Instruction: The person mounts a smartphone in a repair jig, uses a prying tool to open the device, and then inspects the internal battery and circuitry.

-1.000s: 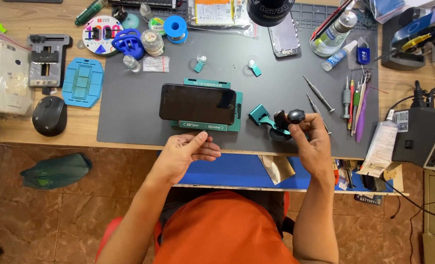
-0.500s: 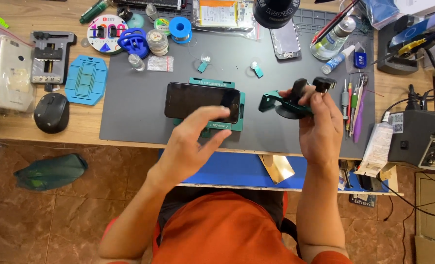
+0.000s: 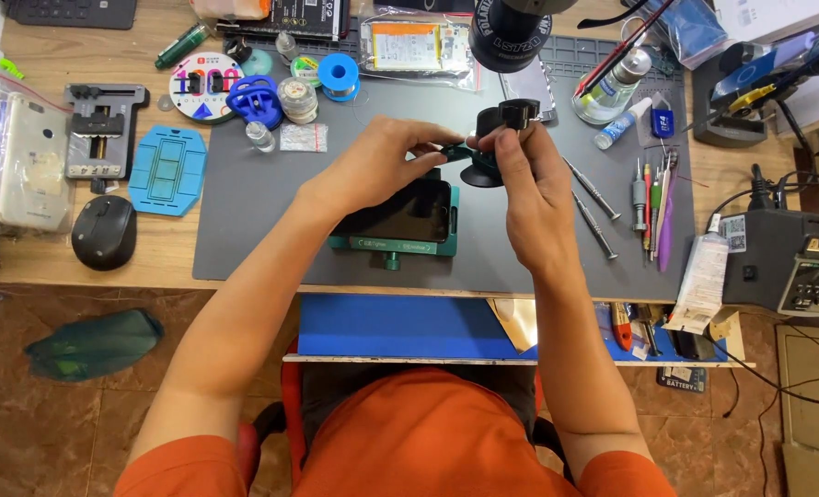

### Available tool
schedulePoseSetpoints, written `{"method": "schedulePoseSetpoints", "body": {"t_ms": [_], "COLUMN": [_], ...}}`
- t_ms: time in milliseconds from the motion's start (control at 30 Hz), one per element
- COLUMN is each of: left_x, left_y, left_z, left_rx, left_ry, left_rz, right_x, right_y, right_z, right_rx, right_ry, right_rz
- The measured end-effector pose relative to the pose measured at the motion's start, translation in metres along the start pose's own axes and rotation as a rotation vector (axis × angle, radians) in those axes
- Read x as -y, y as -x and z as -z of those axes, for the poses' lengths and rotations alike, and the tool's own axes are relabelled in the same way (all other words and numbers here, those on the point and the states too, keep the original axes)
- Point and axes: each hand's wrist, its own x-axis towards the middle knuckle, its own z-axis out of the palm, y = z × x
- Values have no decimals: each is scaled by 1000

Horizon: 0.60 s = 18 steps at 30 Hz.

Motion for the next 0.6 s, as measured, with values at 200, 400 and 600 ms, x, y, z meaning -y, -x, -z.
{"method": "schedulePoseSetpoints", "body": {"t_ms": [200, 400, 600], "left_x": [18, 16, 5], "left_y": [-5, -10, -12], "left_z": [3, 4, 1], "left_rx": [113, 158, 184], "left_ry": [-104, -95, -80], "left_rz": [84, 105, 102], "right_x": [-4, 1, 9], "right_y": [-5, -10, -13], "right_z": [-2, -14, -13], "right_rx": [67, 45, 46], "right_ry": [87, 186, 210], "right_rz": [-54, -33, -48]}}
